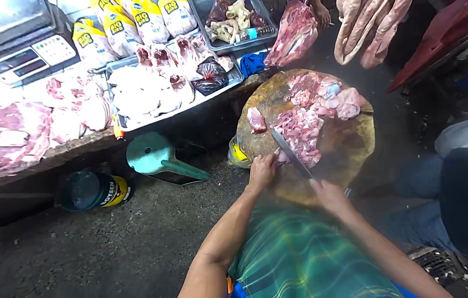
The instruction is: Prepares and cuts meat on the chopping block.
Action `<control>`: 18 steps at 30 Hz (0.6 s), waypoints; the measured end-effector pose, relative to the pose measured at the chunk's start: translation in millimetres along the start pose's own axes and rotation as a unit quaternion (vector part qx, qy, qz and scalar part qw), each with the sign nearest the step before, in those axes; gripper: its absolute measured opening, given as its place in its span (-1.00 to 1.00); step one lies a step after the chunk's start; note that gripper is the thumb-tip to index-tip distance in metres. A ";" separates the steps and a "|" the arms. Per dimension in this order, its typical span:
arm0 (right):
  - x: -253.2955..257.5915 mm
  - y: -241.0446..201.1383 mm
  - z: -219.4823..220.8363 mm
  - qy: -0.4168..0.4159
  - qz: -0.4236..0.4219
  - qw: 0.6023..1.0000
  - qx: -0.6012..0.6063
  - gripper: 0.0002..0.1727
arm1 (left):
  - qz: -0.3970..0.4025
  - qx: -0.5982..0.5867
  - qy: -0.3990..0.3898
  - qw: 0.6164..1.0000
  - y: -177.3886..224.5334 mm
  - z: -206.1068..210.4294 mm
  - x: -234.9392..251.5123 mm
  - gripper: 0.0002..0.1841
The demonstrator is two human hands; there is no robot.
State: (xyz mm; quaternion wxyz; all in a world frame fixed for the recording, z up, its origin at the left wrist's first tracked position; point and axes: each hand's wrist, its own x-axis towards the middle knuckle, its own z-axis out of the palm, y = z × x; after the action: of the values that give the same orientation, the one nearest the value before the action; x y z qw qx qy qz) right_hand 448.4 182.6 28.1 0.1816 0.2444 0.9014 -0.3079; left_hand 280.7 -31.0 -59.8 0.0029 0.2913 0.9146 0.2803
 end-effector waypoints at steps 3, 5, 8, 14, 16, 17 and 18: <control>-14.8 -9.9 -23.7 0.026 0.004 1.000 0.003 -0.20 | -0.009 -0.007 0.003 1.000 0.2 -6.0 -7.9 -0.53; -28.9 -21.0 -33.6 0.105 -0.059 0.992 0.037 -0.27 | 0.010 -0.010 0.003 1.000 -4.3 -4.5 -12.8 -0.55; -37.0 -37.0 -29.4 0.232 -0.208 0.944 0.103 -0.38 | 0.048 -0.018 0.037 0.998 -8.6 4.1 -20.0 -0.76; -7.9 -11.3 16.3 0.064 -0.078 0.995 -0.007 -0.26 | 0.087 -0.015 0.075 0.993 -10.2 8.9 -20.0 -0.78; -0.6 -6.2 6.9 -0.010 0.012 0.999 -0.030 -0.18 | 0.088 -0.003 0.081 0.993 -14.0 8.6 -19.2 -0.79; -4.1 -6.7 -0.4 -0.007 0.022 1.000 -0.022 -0.18 | 0.076 -0.010 0.082 0.994 -14.8 6.7 -21.3 -0.79; -10.4 -8.1 -8.0 0.012 0.016 1.000 -0.008 -0.19 | 0.057 -0.025 0.076 0.995 -13.7 3.6 -24.5 -0.72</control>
State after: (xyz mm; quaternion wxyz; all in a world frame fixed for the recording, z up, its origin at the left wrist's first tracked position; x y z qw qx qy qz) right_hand 451.0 178.7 42.8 0.1774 0.2611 0.9018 -0.2951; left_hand 294.4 -51.4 -73.7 -0.0750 0.3207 0.8868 0.3241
